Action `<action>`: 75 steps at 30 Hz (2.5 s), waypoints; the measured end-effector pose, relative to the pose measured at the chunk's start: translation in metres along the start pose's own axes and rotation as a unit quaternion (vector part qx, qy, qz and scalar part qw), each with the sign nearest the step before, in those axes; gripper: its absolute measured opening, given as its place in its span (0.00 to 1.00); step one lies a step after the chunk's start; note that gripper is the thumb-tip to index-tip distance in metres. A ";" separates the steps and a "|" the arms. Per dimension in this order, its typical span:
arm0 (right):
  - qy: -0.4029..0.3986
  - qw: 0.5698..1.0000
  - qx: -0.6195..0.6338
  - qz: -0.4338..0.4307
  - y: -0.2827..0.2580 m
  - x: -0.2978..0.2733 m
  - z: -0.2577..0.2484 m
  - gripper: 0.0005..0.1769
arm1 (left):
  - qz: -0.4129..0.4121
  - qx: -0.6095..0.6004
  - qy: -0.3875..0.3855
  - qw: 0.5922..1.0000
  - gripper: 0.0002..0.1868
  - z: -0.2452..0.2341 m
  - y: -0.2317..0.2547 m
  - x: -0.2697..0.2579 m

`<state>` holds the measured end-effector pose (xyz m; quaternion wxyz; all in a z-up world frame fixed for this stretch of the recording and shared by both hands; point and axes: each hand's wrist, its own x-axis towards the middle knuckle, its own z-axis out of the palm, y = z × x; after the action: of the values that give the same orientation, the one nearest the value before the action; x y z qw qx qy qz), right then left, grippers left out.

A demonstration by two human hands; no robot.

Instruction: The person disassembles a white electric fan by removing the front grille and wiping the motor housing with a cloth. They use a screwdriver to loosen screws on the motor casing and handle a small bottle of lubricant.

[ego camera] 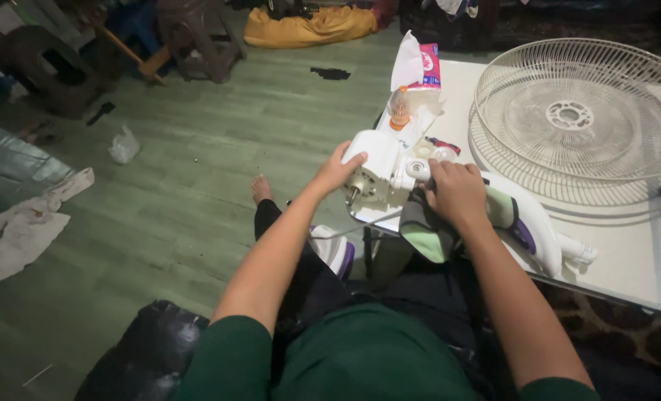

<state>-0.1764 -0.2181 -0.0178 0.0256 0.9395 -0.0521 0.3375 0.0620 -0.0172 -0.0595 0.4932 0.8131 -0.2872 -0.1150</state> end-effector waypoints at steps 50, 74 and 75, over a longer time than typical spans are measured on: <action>-0.072 0.996 -0.028 0.036 -0.008 0.009 -0.001 0.30 | 0.107 -0.153 -0.233 0.954 0.25 -0.067 -0.007 0.022; -0.090 0.992 -0.079 0.034 -0.010 0.006 0.002 0.23 | -0.192 0.590 -0.355 0.699 0.20 -0.013 -0.228 0.009; -0.090 0.992 -0.082 0.034 -0.009 0.005 0.003 0.24 | -0.190 0.594 -0.366 0.691 0.23 -0.012 -0.228 0.008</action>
<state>-0.1695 -0.2098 -0.0167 0.0867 0.9585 -0.1134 0.2467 0.1544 0.0665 -0.2511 -0.2695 0.8669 -0.2926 -0.3003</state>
